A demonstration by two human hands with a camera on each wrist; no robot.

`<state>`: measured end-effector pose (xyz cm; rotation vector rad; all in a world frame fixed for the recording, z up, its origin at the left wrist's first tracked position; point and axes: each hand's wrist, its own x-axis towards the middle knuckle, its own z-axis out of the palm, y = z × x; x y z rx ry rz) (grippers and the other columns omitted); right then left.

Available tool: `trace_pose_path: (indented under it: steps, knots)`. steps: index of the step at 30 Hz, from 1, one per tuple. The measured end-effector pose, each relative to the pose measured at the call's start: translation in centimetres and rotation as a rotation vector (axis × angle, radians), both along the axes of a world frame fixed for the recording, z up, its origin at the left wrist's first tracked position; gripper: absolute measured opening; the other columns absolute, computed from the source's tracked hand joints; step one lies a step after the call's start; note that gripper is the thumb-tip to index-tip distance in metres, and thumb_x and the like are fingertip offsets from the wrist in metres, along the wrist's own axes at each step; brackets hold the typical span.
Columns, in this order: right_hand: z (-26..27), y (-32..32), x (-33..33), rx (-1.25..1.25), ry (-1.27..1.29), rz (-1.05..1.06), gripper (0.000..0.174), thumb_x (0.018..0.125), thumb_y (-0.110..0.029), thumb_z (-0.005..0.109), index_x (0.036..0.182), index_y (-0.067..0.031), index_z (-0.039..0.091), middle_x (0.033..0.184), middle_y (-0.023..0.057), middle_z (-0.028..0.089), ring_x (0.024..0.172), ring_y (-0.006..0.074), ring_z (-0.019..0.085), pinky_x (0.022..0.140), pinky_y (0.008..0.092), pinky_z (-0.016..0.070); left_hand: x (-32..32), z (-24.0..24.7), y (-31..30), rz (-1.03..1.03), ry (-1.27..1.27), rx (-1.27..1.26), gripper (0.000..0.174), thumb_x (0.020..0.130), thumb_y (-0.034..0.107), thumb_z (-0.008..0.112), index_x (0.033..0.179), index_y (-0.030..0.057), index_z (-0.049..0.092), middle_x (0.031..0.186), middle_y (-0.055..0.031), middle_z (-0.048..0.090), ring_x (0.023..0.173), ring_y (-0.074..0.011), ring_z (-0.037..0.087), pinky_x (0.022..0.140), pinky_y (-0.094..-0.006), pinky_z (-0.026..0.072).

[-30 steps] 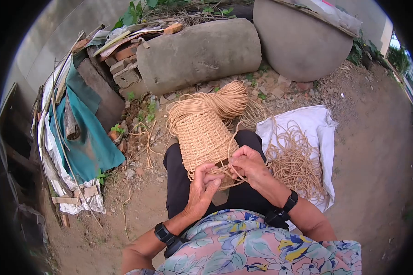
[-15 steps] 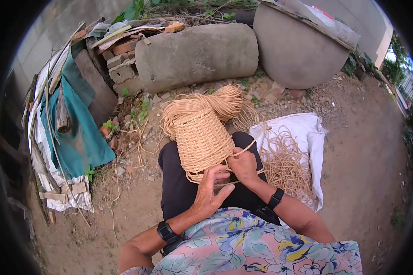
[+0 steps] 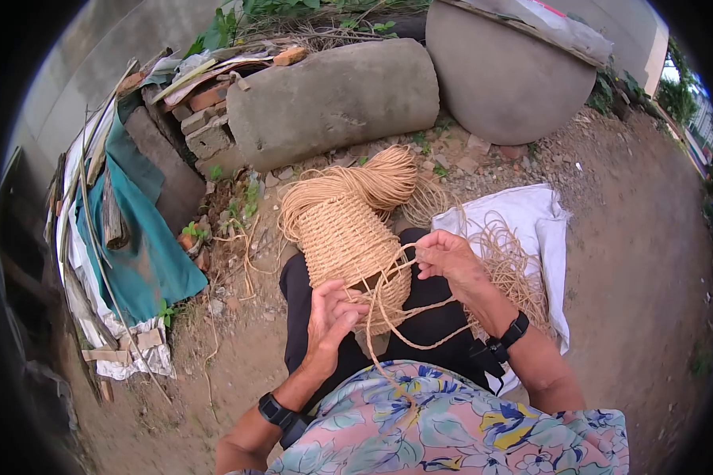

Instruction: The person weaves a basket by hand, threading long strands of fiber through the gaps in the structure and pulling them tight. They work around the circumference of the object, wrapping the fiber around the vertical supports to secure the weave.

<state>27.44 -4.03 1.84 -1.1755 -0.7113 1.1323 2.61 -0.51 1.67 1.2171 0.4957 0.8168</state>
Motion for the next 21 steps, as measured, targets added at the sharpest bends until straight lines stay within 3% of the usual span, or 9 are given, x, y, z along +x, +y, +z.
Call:
trace_pose_path:
  steps: [4, 5, 9, 12, 15, 17, 18, 21]
  knots:
    - [-1.3, 0.6, -0.6, -0.118, 0.018, 0.048, 0.012, 0.083, -0.008, 0.066, 0.08, -0.004, 0.056, 0.072, 0.0042, 0.06, 0.06, 0.0093, 0.058, 0.051, 0.022, 0.0518, -0.2, 0.3, -0.2, -0.005, 0.025, 0.003, 0.061, 0.086, 0.028, 0.062, 0.13, 0.0042, 0.028, 0.116, -0.0157, 0.045, 0.103, -0.0222, 0.054, 0.093, -0.0363, 0.0415]
    - [-1.5, 0.7, -0.8, -0.121, 0.011, 0.066, 0.012, 0.083, -0.009, 0.067, 0.08, -0.0038, 0.056, 0.069, 0.0037, 0.059, 0.054, 0.0089, 0.055, 0.045, 0.021, 0.0482, -0.2, 0.2, -0.2, -0.005, 0.026, 0.008, 0.06, 0.086, 0.028, 0.062, 0.13, 0.0041, 0.029, 0.116, -0.0155, 0.045, 0.103, -0.0216, 0.054, 0.093, -0.0359, 0.0416]
    - [-3.2, 1.6, -0.6, -0.175, -0.034, 0.112, 0.012, 0.08, -0.009, 0.068, 0.08, -0.0037, 0.056, 0.069, 0.0035, 0.059, 0.05, 0.0084, 0.053, 0.04, 0.0201, 0.0433, -0.3, 0.0, -0.2, -0.038, 0.018, 0.0, 0.058, 0.086, 0.027, 0.062, 0.129, 0.0037, 0.031, 0.116, -0.0145, 0.045, 0.103, -0.0206, 0.054, 0.092, -0.0355, 0.0416]
    - [-3.5, 2.5, -1.0, -0.243, -0.098, 0.035, 0.012, 0.078, -0.009, 0.067, 0.076, -0.0043, 0.057, 0.063, 0.0027, 0.056, 0.047, 0.0087, 0.05, 0.037, 0.0222, 0.0372, -0.3, -0.5, 0.0, -0.034, 0.027, 0.025, 0.056, 0.086, 0.027, 0.062, 0.129, 0.0037, 0.032, 0.117, -0.0138, 0.045, 0.103, -0.0206, 0.054, 0.091, -0.0354, 0.0424]
    - [-5.4, 3.7, -1.6, -0.324, -0.279, -0.006, 0.013, 0.077, -0.009, 0.066, 0.071, -0.005, 0.056, 0.057, 0.0014, 0.052, 0.045, 0.0095, 0.047, 0.037, 0.0252, 0.0341, 0.0, -0.3, -0.4, -0.006, 0.077, 0.061, 0.059, 0.085, 0.037, 0.061, 0.126, 0.0054, 0.032, 0.114, -0.0148, 0.048, 0.1, -0.0228, 0.056, 0.088, -0.0368, 0.043]
    - [-7.9, 4.6, -1.6, -0.09, -0.767, -0.168, 0.015, 0.076, -0.009, 0.067, 0.067, -0.0057, 0.056, 0.053, 0.0006, 0.049, 0.042, 0.0104, 0.044, 0.037, 0.0283, 0.0317, 0.0, 0.0, -0.3, 0.013, 0.059, 0.054, 0.057, 0.086, 0.037, 0.06, 0.125, 0.006, 0.033, 0.113, -0.0142, 0.05, 0.099, -0.0222, 0.057, 0.088, -0.0365, 0.0432]
    - [-6.9, 4.4, -1.7, -0.08, -0.768, -0.165, 0.015, 0.076, -0.009, 0.067, 0.067, -0.0057, 0.056, 0.053, 0.0006, 0.049, 0.042, 0.0104, 0.044, 0.037, 0.0283, 0.0317, 0.1, 0.0, -0.2, 0.037, 0.041, 0.05, 0.054, 0.086, 0.037, 0.059, 0.124, 0.0065, 0.033, 0.111, -0.0137, 0.052, 0.098, -0.0216, 0.058, 0.088, -0.0361, 0.0435]
    - [-0.9, 2.3, -2.3, -0.153, -0.149, 0.214, 0.016, 0.081, -0.015, 0.068, 0.076, -0.0043, 0.057, 0.059, 0.0002, 0.053, 0.043, 0.0079, 0.047, 0.036, 0.0212, 0.0363, -1.8, -0.6, 2.7, 0.154, -0.01, -0.109, 0.04, 0.091, 0.034, 0.052, 0.12, 0.0113, 0.036, 0.098, -0.01, 0.059, 0.078, -0.016, 0.062, 0.077, -0.0314, 0.0502]
